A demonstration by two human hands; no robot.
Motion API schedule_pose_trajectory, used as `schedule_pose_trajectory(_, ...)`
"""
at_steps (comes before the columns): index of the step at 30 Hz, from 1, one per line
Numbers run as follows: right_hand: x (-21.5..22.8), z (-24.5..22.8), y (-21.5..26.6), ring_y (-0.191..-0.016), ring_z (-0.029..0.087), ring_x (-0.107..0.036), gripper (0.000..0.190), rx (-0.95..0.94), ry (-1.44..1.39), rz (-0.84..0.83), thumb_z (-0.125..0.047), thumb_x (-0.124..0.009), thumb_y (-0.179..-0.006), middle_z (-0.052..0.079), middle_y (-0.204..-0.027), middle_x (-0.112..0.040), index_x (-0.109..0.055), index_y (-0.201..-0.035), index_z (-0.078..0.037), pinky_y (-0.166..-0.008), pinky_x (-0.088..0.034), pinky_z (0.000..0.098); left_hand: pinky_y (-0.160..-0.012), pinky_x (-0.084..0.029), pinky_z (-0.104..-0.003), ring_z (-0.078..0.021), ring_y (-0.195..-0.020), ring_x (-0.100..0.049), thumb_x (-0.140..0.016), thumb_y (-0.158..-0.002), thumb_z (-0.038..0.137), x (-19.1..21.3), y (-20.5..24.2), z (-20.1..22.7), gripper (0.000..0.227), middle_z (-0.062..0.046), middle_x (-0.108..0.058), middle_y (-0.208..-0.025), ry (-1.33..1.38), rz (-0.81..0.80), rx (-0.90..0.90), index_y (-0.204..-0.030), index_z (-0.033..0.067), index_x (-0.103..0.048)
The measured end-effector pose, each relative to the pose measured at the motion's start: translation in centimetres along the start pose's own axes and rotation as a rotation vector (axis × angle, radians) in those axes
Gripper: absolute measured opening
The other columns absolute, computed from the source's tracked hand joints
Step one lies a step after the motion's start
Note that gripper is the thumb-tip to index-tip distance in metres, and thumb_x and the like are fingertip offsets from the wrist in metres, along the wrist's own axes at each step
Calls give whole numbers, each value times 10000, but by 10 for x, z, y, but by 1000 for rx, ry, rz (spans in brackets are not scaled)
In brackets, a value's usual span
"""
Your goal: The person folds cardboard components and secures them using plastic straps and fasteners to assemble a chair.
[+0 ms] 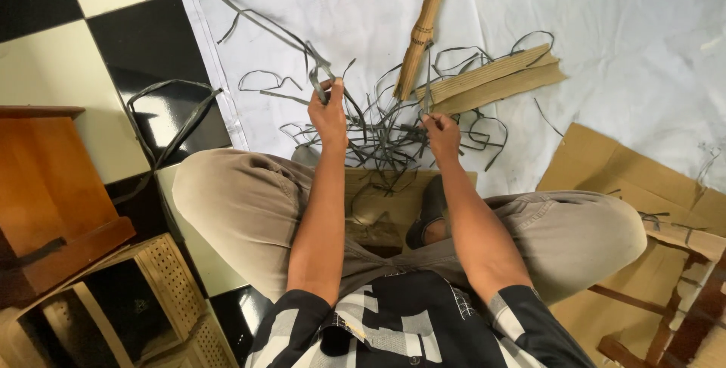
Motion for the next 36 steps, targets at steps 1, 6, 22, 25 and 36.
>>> schedule_pose_trajectory(1,-2,-2,2,-774,172,-701,221,-2,1,-2,-365,-743,-967,17,-882,-782,-767,-1076,-174,-740,-562,341,-683,-424,-318,-113,-726,-466,-780,-910,340,1,0,4,222,-20,-619,-766,-2,2,2,-1010,147,-734)
schedule_pose_trajectory(6,-17,-4,1,-1136,467,-647,471,122,203,-104,-404,-750,-911,201,-1196,-709,-676,-1259,-96,-996,-498,583,-670,-428,-317,-93,-714,-433,-728,-971,331,15,4,31,203,-23,-643,-802,-9,45,-47,-1061,150,-730)
schedule_pose_trajectory(22,-112,91,15,-1346,426,-555,528,370,715,-938,-384,-656,-974,200,-1454,-602,-621,-1432,-123,-1106,-464,569,-777,-467,-361,-155,-794,-542,-749,-871,313,54,-8,33,169,-28,-645,-778,22,348,4,-972,177,-750)
schedule_pose_trajectory(25,-97,88,-5,-1431,371,-486,640,383,811,-720,-405,-656,-931,199,-1528,-535,-575,-1464,-60,-1143,-409,566,-773,-467,-331,-140,-794,-581,-757,-852,322,57,-14,27,167,-18,-640,-760,20,383,18,-948,185,-749)
schedule_pose_trajectory(36,-60,-22,12,-1141,412,-648,366,211,356,-194,-217,-572,-1057,201,-1289,-567,-600,-1373,-35,-965,-552,562,-781,-472,-320,-142,-796,-556,-760,-868,334,46,4,39,219,-21,-641,-786,14,265,72,-1024,179,-763)
Point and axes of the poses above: each hand's wrist, its own y-axis away from the middle knuckle, its own x-axis out of the back of the hand, z = x × y, the point moved 1 cm from there along -y, towards the middle knuckle
